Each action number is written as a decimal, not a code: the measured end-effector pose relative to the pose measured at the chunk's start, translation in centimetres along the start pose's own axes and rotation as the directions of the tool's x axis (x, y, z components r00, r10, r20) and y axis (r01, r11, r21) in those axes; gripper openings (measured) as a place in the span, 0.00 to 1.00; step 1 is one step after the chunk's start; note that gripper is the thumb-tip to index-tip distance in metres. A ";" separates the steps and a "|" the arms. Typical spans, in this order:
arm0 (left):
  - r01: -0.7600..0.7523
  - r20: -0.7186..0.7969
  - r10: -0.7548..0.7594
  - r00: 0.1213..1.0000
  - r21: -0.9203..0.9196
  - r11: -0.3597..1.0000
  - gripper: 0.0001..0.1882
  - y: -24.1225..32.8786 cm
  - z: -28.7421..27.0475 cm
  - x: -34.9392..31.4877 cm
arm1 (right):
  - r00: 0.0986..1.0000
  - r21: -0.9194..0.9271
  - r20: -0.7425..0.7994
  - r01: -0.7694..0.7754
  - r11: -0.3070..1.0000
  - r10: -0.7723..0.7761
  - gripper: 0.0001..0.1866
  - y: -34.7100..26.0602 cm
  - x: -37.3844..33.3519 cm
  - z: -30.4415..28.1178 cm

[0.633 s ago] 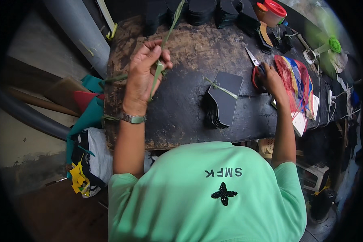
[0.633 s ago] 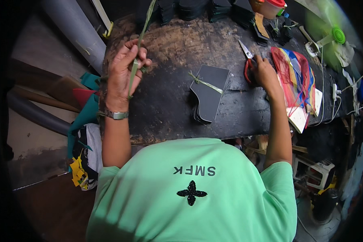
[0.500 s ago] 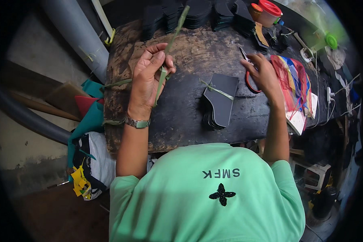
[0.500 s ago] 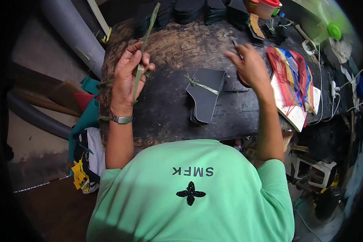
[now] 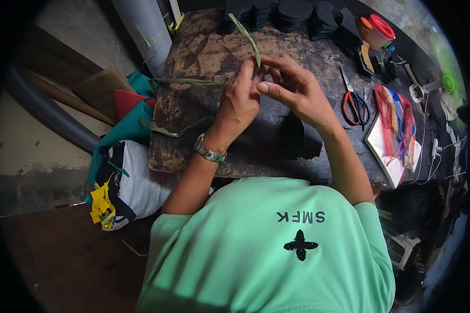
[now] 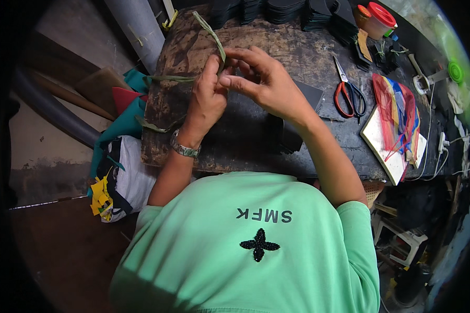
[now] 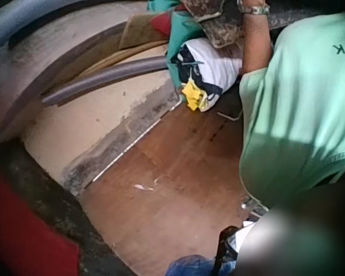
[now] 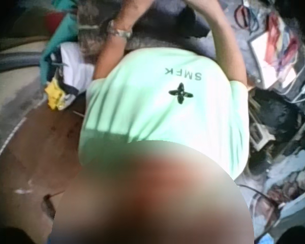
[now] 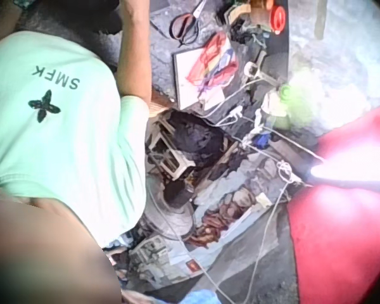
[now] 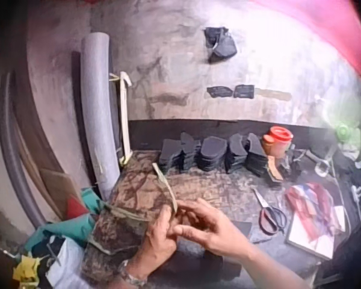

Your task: The person clears a cluttered workbench, then uses a long green strap to tie stacks of black shoe parts together. They wrap the strap around each stack, pull it tight, and secure it with a knot. The person uses scissors to trim excess strap length and places the tied stacks on the table.

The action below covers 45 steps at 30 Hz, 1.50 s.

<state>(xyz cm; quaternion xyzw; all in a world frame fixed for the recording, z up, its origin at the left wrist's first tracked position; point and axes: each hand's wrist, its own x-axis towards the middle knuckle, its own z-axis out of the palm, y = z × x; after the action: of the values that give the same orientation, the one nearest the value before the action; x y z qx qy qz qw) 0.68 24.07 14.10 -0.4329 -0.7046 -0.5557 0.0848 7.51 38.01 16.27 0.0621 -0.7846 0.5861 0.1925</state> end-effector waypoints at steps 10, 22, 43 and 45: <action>-0.163 -0.066 0.177 0.982 0.176 0.971 0.45 0.0 2.2 -1.9 | 0.941 0.596 -0.262 -0.015 0.803 0.213 0.07 -1.6 -2.6 0.1; 0.211 0.005 -0.212 0.977 0.059 0.976 0.31 -9.0 -5.8 -7.3 | 0.766 0.706 -0.610 0.411 0.578 0.201 0.11 0.5 -16.0 -19.4; 0.233 0.656 -0.265 0.707 0.137 0.963 0.24 -8.7 -13.4 -1.0 | 0.722 -0.427 -0.656 -0.594 0.682 0.219 0.08 -3.7 -29.3 -15.5; 0.226 0.713 -0.238 0.659 0.113 0.967 0.28 -5.4 -9.9 -4.1 | 0.801 -0.246 -0.375 -0.571 0.784 0.466 0.13 -2.8 -26.1 -9.7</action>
<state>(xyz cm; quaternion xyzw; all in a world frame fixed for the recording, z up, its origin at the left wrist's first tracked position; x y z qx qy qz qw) -4.21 13.42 11.44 -0.5221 -0.7343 -0.3418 -0.2671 34.59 42.95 11.29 -0.2811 -0.8236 0.4712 0.1440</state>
